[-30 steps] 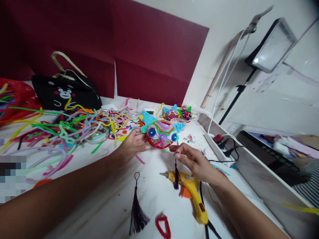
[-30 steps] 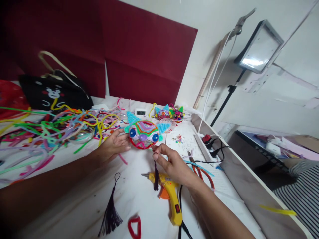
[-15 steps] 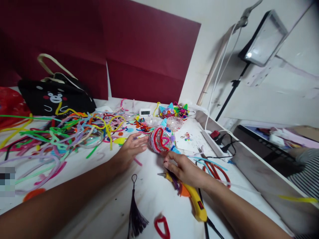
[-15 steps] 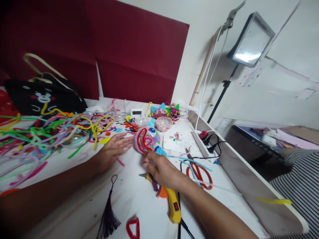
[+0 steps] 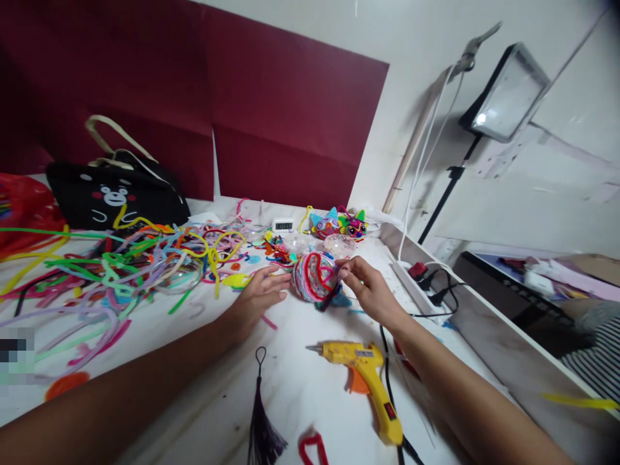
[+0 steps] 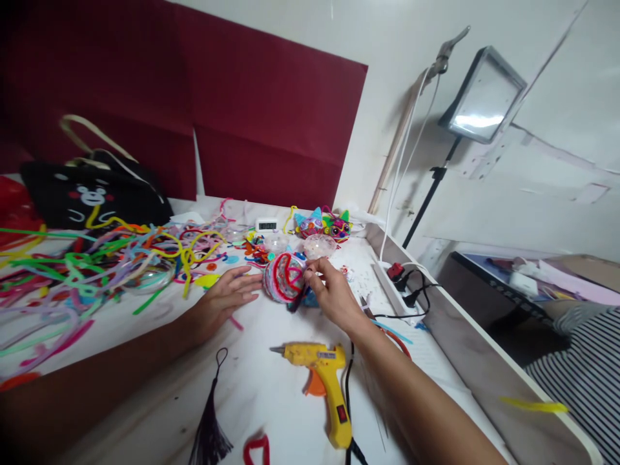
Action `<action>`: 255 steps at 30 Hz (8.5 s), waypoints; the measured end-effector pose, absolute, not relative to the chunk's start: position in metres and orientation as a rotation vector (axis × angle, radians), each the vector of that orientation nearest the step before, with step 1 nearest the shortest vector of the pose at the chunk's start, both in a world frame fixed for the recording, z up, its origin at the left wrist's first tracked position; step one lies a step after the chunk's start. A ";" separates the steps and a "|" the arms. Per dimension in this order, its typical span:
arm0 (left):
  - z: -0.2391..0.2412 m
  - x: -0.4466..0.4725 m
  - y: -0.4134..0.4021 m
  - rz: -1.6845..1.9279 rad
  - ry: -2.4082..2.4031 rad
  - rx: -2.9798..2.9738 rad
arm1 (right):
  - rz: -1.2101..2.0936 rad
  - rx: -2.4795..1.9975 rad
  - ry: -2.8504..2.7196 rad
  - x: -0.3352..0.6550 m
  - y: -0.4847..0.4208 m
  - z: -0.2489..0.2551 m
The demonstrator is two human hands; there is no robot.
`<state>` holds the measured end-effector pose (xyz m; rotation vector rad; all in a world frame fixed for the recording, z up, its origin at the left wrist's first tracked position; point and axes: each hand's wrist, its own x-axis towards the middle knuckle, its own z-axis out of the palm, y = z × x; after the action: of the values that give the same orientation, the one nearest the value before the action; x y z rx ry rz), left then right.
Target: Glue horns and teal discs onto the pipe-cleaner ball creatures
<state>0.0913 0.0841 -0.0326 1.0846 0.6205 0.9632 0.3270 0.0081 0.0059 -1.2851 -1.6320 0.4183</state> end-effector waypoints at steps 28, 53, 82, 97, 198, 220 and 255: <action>-0.034 0.096 0.089 0.870 0.676 1.382 | -0.037 -1.092 -2.172 0.277 -0.043 0.012; -0.028 0.089 0.081 1.100 0.431 1.294 | 0.082 -1.161 -2.192 0.278 -0.046 0.005; 0.025 0.152 0.036 1.088 0.287 1.323 | 1.069 -0.762 -1.162 0.286 -0.029 0.008; 0.031 0.163 0.084 0.877 0.071 1.721 | 0.906 -0.651 -0.998 0.300 -0.020 0.020; 0.005 0.114 0.023 1.133 0.517 1.533 | 1.305 -0.525 -0.966 0.275 -0.032 -0.004; -0.016 0.120 0.035 1.133 0.459 1.229 | 1.298 -0.686 -1.000 0.273 -0.027 -0.009; -0.021 0.118 0.058 1.105 0.494 1.048 | 0.746 -1.417 -1.404 0.327 -0.023 0.012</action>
<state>0.1175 0.0577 -0.0213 1.0477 0.4944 1.1048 0.3274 -0.0232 0.0118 -1.4175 -1.4043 0.7458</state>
